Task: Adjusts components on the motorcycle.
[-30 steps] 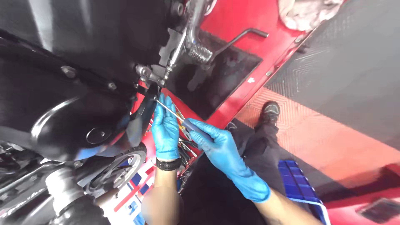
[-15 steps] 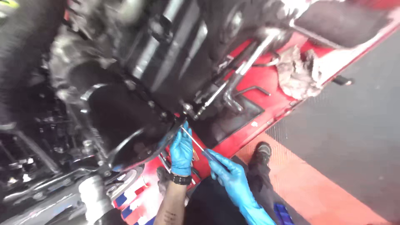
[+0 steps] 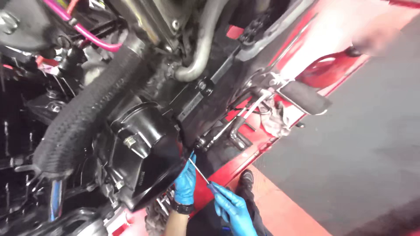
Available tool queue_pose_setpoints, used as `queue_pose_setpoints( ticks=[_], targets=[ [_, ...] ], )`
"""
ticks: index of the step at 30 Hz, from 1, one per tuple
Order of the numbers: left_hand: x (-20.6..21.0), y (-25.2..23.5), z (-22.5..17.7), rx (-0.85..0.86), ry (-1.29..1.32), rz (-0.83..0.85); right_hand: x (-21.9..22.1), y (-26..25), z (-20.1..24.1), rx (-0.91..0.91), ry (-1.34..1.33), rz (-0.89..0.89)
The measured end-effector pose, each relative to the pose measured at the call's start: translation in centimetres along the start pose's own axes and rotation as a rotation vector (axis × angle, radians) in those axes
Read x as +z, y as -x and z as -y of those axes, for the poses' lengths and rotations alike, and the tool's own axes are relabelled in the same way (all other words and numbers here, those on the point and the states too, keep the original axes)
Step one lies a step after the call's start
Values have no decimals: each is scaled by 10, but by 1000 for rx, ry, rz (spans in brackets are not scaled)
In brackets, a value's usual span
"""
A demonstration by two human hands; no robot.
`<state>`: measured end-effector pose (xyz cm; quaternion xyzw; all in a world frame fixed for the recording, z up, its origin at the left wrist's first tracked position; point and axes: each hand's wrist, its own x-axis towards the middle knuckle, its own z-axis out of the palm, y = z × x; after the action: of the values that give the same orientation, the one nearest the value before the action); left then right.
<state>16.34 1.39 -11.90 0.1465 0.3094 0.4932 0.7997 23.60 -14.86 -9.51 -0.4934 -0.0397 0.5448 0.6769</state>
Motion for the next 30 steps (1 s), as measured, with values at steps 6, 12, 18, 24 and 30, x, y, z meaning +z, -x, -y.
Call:
queue_pose_setpoints(
  ticks=[6, 12, 18, 24, 30],
  targets=[
    [4, 0, -1, 13, -69, 4, -3, -8, -15, 41, -154, 43],
    [6, -3, -7, -52, -73, 30, -4, -10, 3, 67, -83, 45],
    [13, -13, -5, -19, -68, 28, -4, -6, 32, 26, 157, 78],
    [0, -18, -12, -63, -89, 154, -1, -11, 21, -355, 768, -101],
    [14, 0, -19, -332, -318, 370, -4, -12, 39, 56, 262, 142]
  ],
)
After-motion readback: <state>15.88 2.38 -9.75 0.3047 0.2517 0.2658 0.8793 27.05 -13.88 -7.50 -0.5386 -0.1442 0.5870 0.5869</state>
